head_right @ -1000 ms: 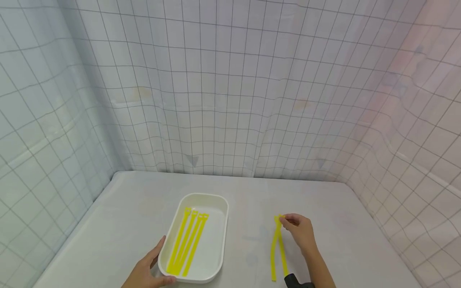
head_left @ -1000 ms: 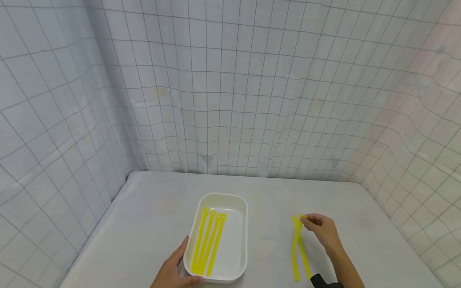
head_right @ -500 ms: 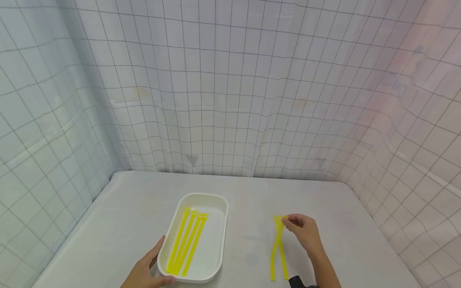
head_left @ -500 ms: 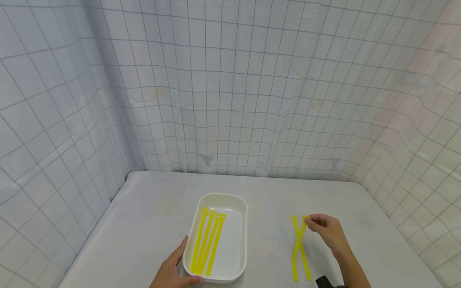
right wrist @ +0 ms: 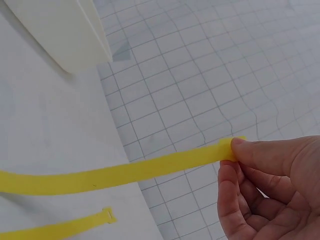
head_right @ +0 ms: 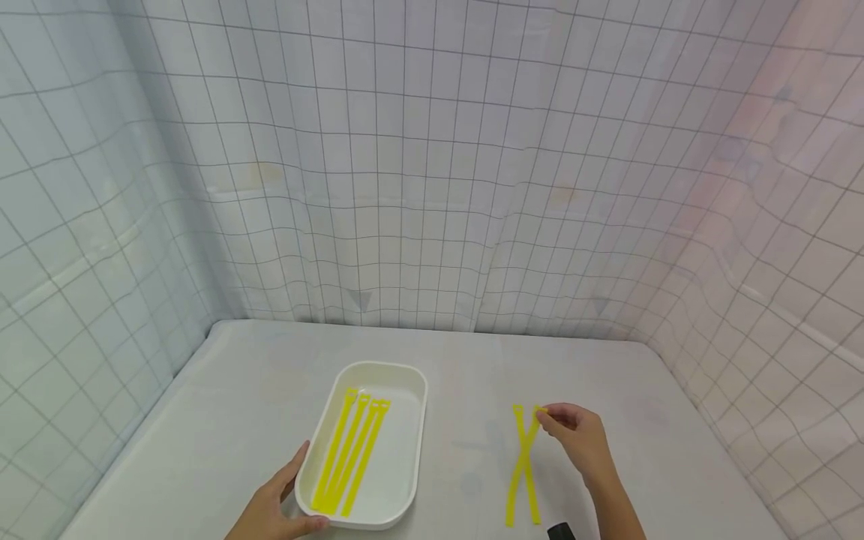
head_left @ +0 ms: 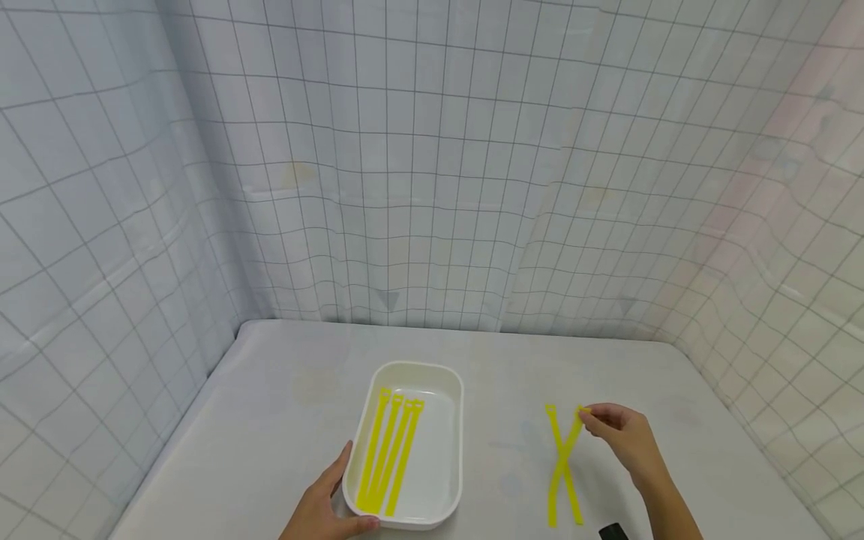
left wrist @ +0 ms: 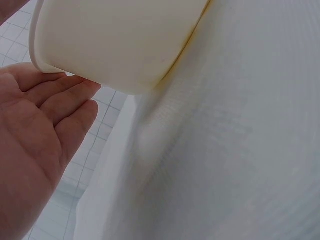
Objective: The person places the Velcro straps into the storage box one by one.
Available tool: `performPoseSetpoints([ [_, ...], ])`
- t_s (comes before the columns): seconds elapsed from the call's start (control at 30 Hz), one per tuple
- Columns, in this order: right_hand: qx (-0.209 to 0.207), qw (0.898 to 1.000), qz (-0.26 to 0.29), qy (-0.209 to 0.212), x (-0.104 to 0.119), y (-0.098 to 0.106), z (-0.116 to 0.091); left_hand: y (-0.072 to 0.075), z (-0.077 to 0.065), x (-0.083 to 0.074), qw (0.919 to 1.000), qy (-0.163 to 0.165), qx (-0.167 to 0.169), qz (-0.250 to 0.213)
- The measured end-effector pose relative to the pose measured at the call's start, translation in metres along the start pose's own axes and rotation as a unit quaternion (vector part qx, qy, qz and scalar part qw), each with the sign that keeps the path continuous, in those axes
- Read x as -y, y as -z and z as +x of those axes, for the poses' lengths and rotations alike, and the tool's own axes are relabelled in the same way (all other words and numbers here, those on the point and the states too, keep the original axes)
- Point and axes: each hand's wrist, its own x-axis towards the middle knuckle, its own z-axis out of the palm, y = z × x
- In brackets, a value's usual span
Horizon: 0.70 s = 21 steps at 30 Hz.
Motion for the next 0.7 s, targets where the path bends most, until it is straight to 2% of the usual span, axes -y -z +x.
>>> performPoseSetpoints([
  [0.23, -0.002, 1.0, -0.003, -0.002, 0.002, 0.004, -0.005, 0.001, 0.0, 0.002, 0.9998, -0.015, 0.005, -0.011],
  [0.7, -0.003, 1.0, 0.002, 0.0, 0.007, 0.011, -0.017, 0.002, 0.0, 0.001, 0.9999, -0.015, 0.001, -0.003],
])
